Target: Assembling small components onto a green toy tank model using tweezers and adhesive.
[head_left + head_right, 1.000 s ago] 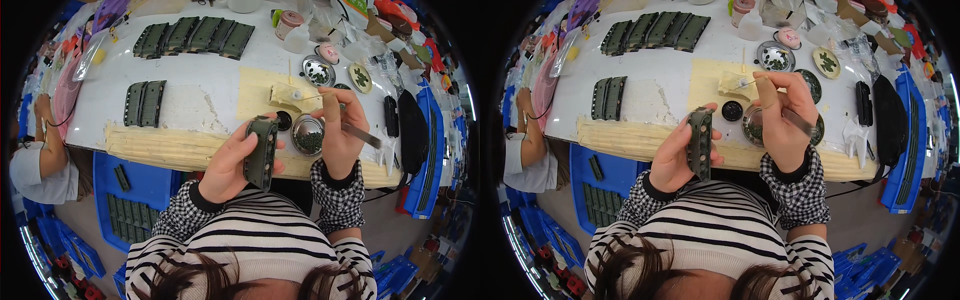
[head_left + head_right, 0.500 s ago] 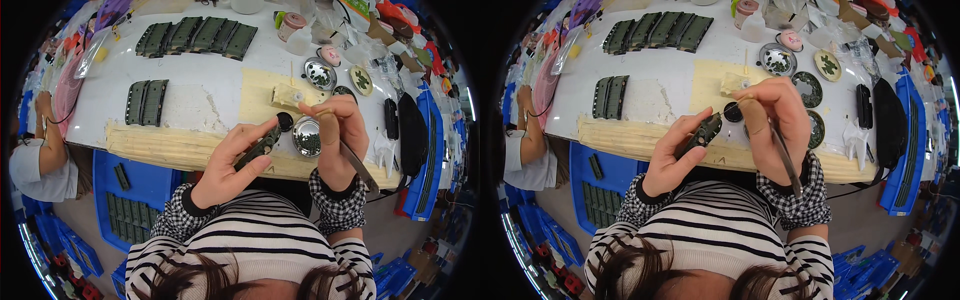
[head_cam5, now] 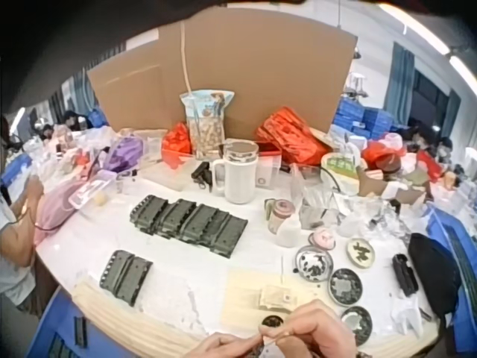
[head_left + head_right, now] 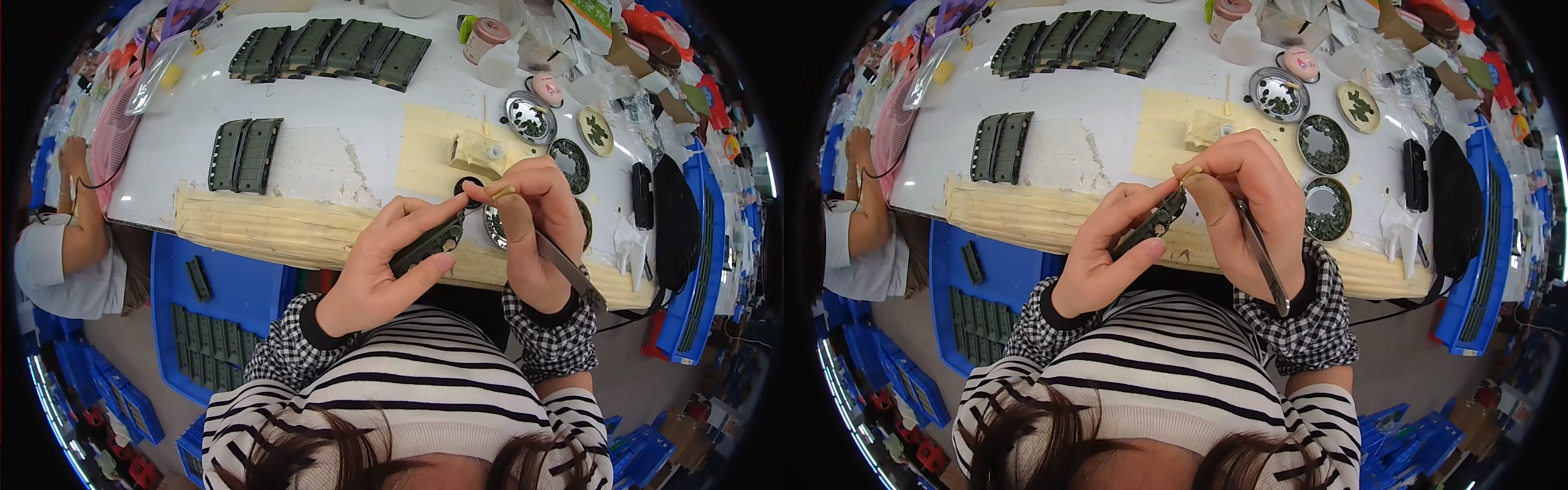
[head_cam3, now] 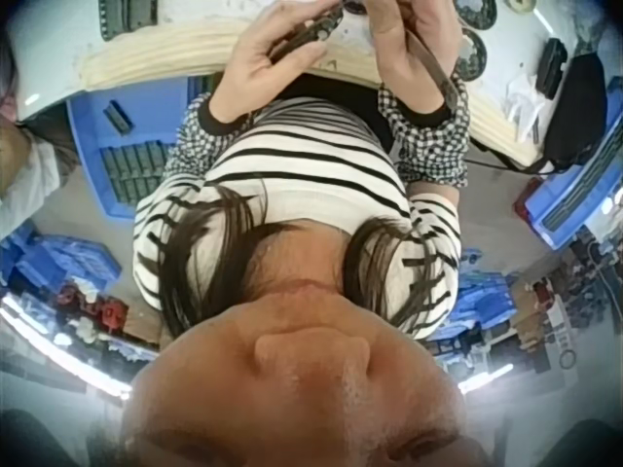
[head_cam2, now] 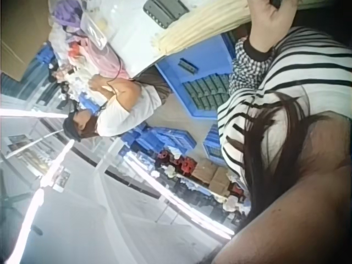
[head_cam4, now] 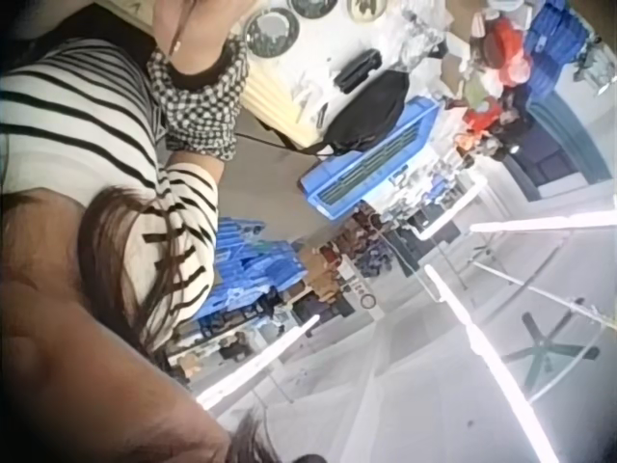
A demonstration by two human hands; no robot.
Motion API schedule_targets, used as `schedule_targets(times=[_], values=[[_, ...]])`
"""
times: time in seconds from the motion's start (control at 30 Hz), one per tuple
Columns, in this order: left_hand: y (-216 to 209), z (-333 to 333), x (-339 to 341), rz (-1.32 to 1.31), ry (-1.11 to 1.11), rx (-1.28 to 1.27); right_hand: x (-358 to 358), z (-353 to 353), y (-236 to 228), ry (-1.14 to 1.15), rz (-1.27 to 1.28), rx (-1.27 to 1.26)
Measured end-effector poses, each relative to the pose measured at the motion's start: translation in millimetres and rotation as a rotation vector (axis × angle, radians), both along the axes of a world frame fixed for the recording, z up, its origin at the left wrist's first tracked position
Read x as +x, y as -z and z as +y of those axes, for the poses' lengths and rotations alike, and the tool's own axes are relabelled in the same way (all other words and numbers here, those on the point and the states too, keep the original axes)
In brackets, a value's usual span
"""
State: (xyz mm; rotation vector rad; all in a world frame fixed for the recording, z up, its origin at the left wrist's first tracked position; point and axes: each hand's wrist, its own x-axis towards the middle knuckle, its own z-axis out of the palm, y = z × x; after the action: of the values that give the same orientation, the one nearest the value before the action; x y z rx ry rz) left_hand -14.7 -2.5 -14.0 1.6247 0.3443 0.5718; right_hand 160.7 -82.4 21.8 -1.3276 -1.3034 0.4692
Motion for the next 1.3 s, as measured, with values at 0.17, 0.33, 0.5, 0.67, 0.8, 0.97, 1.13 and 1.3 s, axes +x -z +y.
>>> schedule_targets(times=[0.17,0.33,0.5,0.67,0.8,0.97,1.13,1.3], values=[[0.1,-0.4,-0.1,0.0,-0.001,0.015,0.4,-0.8,-2.2,0.0,-0.034,-0.012],[1.1,3.4,-4.6,0.004,0.05,-0.11,0.6,9.0,5.0,0.122,0.184,0.146],[12.8,5.5,-1.8,-0.152,0.108,-0.356,28.7,18.3,9.2,0.451,-0.544,0.037],[28.4,6.1,-4.6,-0.188,0.142,-0.415,31.7,19.8,20.4,0.399,-0.554,-0.077],[29.9,7.4,-5.7,-0.196,0.115,-0.447,32.6,17.6,18.1,0.412,-0.582,-0.09],[14.0,10.0,-11.2,-0.21,-0.024,-0.672,31.2,6.0,4.4,0.475,-0.536,-0.026],[10.2,34.9,-18.1,0.051,-0.579,-0.032,33.8,-21.1,-1.3,0.444,-0.5,0.02],[24.3,76.4,-39.4,0.434,-0.819,0.784,30.5,-39.8,-9.3,0.412,-0.49,-0.021]])
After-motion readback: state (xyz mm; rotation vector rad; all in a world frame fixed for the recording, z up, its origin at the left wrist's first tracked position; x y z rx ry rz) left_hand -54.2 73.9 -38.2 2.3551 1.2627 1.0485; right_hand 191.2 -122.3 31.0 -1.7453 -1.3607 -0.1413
